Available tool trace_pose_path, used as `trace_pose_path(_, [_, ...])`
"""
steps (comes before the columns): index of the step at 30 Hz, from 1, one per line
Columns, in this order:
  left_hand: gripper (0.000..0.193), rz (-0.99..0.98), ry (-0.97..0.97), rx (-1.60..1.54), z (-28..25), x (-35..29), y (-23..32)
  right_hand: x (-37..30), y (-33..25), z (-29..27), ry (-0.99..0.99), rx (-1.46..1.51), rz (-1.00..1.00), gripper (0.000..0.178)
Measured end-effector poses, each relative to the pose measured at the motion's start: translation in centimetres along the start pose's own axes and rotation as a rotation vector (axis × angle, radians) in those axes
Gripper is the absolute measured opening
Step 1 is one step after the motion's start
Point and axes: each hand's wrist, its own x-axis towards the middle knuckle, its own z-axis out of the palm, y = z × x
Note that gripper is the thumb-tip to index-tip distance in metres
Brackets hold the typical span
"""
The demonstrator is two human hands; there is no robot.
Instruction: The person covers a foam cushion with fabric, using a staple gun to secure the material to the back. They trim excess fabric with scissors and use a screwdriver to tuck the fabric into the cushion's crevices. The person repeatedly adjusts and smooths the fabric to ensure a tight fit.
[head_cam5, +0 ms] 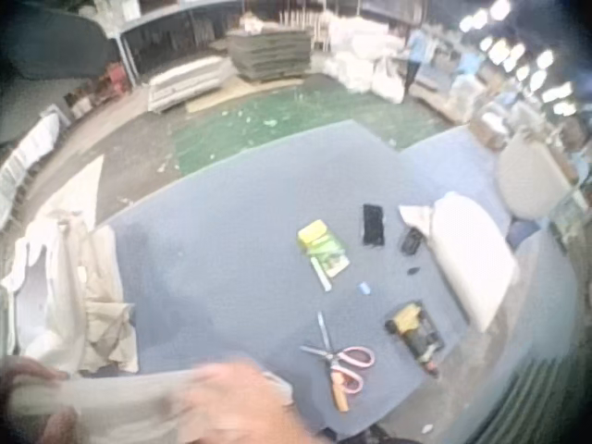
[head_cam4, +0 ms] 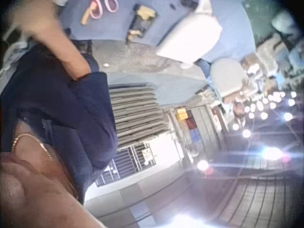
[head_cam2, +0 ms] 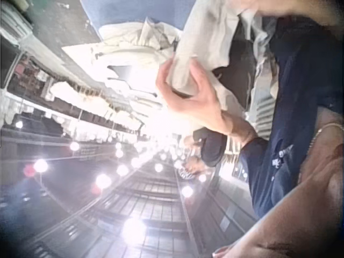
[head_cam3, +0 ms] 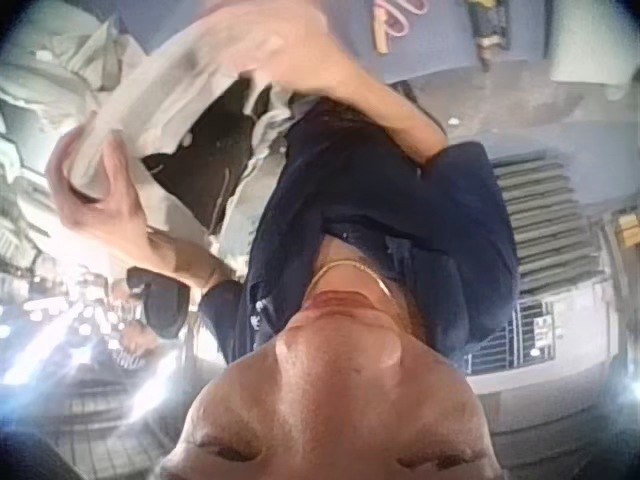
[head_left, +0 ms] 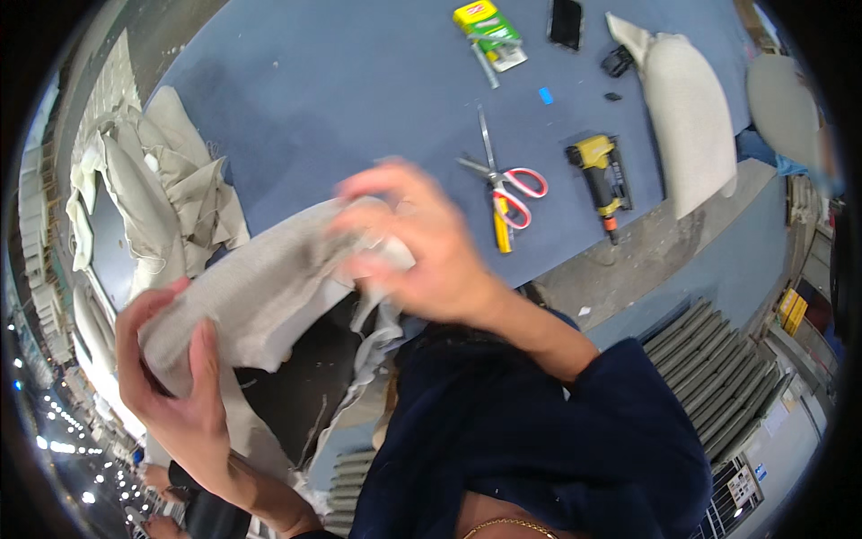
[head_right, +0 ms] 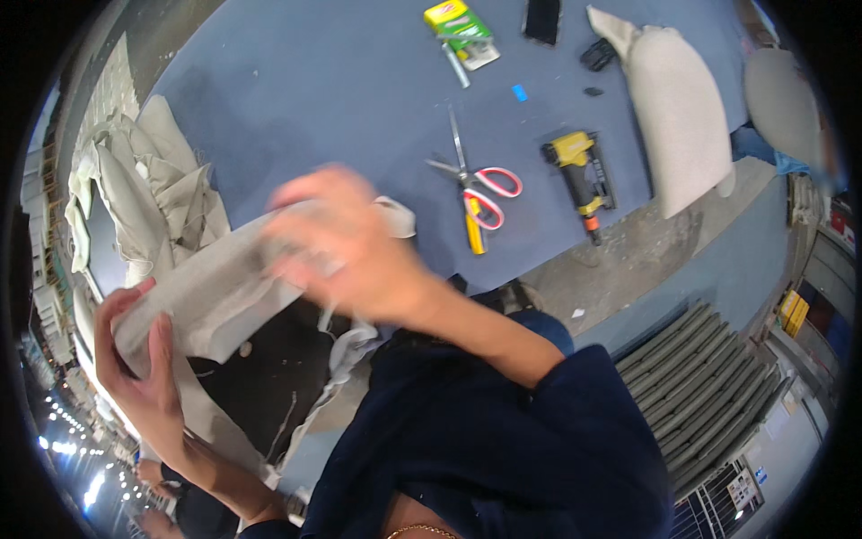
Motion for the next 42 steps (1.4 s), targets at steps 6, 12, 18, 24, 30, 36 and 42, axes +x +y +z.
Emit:
trace_pose_path(6, [0.038, 0.101, 0.105, -0.007, 1.7, -0.5, 1.8, -15.4, 16.3, -20.5, 0.311, -1.092, 0.607, 0.062])
trace_pose_path(12, [0.04, 0.174, 0.106, -0.066, 2.6, -0.1, 3.4, -19.0, 23.9, -25.7, 0.178, -1.161, 1.016, 0.083])
trace_pose_path(18, [0.039, 0.174, 0.163, 0.024, 3.4, 1.4, 3.0, -12.3, 16.8, -26.1, -0.045, -0.728, 0.849, 0.034])
trace_pose_path(24, [0.038, 0.217, 0.215, 0.084, 5.3, 3.4, 2.1, -6.5, 1.6, -14.1, -0.066, 0.015, 0.658, 0.014])
trace_pose_path(30, [0.039, 0.198, 0.192, 0.151, 6.5, 4.4, 2.9, -1.7, -4.9, -7.9, -0.064, 0.088, 0.394, 0.015])
trace_pose_path(36, [0.041, 0.155, 0.087, 0.261, 5.0, 4.0, 5.3, 0.7, -5.4, -6.2, -0.119, 0.067, 0.386, 0.025])
trace_pose_path(42, [0.039, 0.226, 0.093, 0.272, 4.9, 3.7, 5.5, 1.5, -4.8, -6.6, -0.165, 0.05, 0.319, 0.027])
